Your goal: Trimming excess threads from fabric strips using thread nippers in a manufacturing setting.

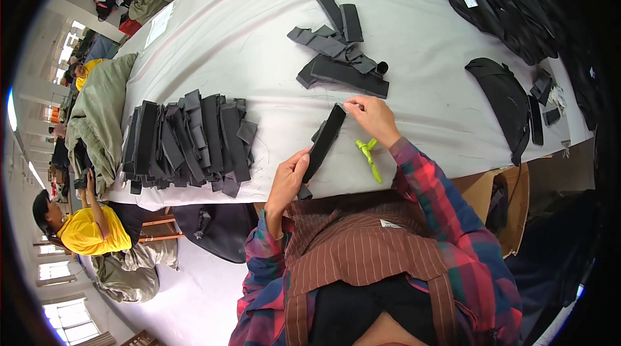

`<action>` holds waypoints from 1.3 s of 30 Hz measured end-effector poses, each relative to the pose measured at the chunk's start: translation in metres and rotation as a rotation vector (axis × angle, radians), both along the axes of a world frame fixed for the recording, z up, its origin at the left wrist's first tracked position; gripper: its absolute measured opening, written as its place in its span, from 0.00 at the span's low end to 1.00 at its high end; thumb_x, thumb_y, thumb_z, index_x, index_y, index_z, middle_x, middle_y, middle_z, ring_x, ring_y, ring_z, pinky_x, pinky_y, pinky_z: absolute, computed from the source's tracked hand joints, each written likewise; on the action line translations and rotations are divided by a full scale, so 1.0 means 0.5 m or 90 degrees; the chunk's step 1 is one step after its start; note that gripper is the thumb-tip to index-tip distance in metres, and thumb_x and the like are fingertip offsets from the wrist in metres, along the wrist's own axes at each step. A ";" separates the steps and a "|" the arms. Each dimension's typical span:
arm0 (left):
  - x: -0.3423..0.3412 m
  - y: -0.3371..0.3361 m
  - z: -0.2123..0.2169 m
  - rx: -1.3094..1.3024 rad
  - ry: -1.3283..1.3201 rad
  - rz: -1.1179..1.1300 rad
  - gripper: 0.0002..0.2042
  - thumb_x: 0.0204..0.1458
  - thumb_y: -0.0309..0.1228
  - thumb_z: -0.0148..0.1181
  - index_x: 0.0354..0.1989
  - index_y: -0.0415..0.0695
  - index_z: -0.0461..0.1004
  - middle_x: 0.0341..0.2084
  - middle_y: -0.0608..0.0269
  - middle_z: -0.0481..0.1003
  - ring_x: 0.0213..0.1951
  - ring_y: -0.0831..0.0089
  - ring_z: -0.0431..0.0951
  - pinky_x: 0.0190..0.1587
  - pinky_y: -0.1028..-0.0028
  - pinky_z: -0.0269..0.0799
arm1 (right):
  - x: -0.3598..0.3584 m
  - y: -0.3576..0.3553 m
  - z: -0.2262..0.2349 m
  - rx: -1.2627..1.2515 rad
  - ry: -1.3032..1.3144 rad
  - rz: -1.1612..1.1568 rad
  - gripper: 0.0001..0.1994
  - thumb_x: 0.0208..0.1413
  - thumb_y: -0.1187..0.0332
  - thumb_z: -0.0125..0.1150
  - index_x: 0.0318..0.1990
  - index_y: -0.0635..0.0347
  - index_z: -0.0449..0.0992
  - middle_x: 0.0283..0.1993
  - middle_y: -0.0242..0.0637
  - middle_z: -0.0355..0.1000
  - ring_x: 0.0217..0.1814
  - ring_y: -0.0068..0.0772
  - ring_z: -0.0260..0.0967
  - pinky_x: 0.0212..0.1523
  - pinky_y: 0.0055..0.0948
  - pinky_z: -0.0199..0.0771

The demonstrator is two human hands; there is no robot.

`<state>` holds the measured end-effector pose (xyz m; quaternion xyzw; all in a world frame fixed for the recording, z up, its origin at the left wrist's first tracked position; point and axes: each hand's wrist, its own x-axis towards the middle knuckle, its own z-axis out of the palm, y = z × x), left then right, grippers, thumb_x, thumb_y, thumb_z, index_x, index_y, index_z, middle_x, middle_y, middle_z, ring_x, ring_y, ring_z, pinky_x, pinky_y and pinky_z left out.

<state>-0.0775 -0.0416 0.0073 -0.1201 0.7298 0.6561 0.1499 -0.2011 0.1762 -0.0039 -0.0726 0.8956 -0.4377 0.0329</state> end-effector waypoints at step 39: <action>-0.014 -0.008 -0.001 0.180 -0.073 0.029 0.23 0.61 0.41 0.43 0.54 0.34 0.66 0.27 0.57 0.76 0.19 0.81 0.70 0.20 0.84 0.66 | 0.005 -0.026 -0.012 0.014 0.046 0.052 0.11 0.52 0.58 0.56 0.34 0.53 0.80 0.25 0.42 0.74 0.29 0.47 0.72 0.29 0.40 0.68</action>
